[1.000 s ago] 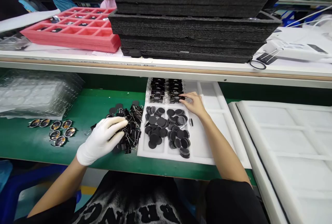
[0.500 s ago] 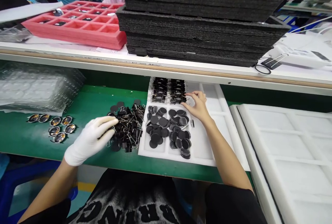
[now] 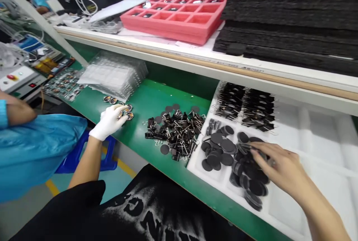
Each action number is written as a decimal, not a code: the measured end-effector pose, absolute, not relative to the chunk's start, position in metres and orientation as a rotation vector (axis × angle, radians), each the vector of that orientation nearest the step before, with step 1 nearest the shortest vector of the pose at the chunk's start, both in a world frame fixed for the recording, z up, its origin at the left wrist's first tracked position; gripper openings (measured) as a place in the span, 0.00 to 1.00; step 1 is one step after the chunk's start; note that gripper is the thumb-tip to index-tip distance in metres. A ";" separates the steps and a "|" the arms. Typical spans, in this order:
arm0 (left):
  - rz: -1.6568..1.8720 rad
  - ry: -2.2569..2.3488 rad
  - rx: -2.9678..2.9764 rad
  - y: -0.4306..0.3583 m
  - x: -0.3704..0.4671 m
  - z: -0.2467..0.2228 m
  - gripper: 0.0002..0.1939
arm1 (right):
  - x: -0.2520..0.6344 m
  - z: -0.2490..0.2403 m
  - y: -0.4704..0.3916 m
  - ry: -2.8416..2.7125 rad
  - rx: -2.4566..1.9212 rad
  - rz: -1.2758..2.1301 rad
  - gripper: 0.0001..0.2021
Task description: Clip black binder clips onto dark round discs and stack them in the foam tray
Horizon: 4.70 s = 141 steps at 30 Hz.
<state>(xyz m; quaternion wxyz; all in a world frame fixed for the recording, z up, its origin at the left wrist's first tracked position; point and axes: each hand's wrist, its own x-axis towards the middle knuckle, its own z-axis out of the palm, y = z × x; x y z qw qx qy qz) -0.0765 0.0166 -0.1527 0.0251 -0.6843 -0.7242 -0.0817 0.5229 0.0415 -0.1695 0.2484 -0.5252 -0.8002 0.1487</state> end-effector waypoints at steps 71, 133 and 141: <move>0.232 -2.280 -2.516 0.060 0.006 -0.118 0.31 | 0.340 -0.142 -0.003 -0.973 -1.123 1.676 0.18; 0.093 -2.956 -2.644 0.192 -0.008 -0.135 0.34 | 0.285 -0.100 0.122 -0.771 -1.119 1.883 0.09; -0.531 -2.604 -1.955 0.222 0.021 -0.135 0.39 | 0.252 -0.133 0.214 -1.006 -1.434 1.823 0.15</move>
